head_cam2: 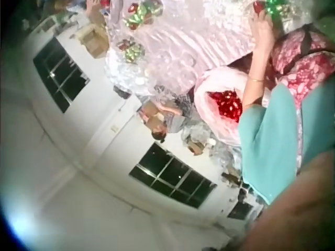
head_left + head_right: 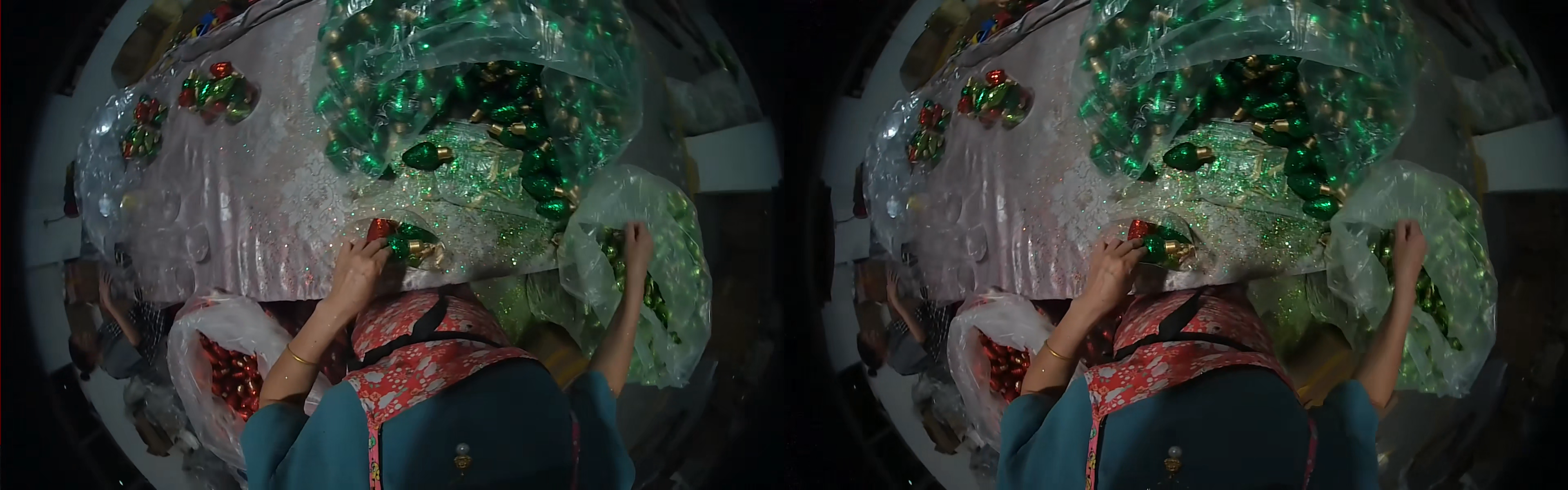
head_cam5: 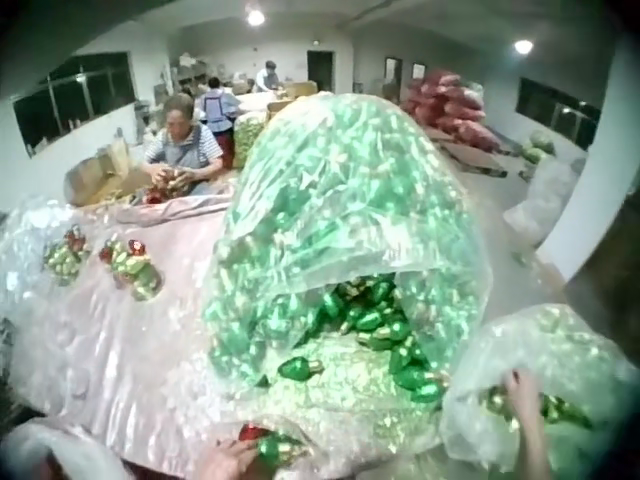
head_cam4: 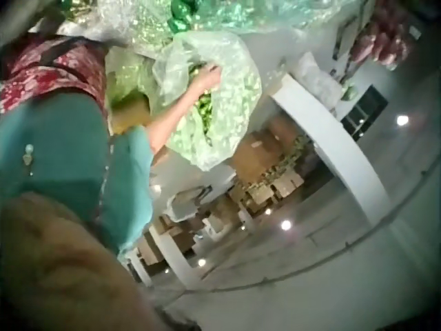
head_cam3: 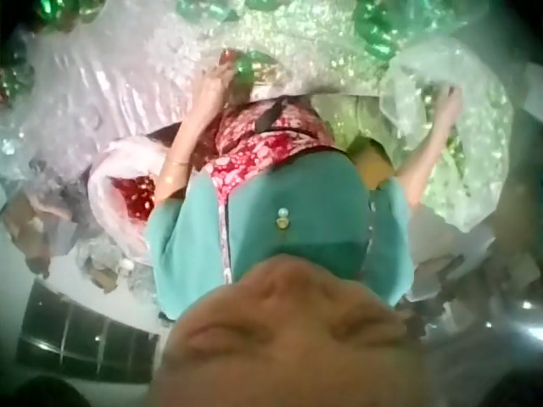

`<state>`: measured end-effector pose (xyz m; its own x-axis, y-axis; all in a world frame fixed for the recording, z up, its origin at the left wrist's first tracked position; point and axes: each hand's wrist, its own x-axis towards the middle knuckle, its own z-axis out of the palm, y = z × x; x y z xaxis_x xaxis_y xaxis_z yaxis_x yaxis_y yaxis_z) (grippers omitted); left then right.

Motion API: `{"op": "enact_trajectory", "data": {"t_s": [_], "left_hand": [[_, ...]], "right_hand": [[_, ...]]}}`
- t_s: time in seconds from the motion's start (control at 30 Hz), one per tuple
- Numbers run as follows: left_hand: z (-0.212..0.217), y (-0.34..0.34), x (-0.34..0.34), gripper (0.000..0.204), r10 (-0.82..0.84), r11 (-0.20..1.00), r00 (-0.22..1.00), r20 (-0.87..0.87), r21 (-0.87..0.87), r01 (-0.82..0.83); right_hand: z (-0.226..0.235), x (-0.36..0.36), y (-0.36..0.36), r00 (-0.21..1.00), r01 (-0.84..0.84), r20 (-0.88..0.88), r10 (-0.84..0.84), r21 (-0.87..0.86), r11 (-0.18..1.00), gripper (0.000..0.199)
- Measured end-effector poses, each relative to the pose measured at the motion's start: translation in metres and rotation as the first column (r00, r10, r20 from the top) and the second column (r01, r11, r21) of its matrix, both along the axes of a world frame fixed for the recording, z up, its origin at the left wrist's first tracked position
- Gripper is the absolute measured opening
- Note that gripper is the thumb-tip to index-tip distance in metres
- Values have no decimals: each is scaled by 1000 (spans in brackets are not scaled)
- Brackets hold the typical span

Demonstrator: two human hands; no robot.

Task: The person packs decorative bulb ornaments into clear containers by hand, selecting red and green ornaments from bags and arranging them together inside the containers.

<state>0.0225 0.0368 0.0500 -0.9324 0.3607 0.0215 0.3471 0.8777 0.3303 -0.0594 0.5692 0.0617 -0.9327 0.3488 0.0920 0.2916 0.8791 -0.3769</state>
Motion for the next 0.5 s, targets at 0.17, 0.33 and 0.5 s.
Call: {"op": "enact_trajectory", "data": {"t_s": [0.17, 0.33, 0.5], "left_hand": [[0, -8, 2, 27, -71, 997, 992, 103, -24, 74], [5, -7, 0, 34, -82, 990, 979, 184, -97, 101], [20, 1, -2, 37, -49, 990, 979, 198, -121, 74]], "right_hand": [[-121, 19, 74, 917, -3, 398, 13, -26, 1000, 48], [-138, 4, 55, 894, 17, 437, 97, -250, 968, 57], [-101, 26, 32, 909, -111, 400, 116, -35, 993, 57]]}}
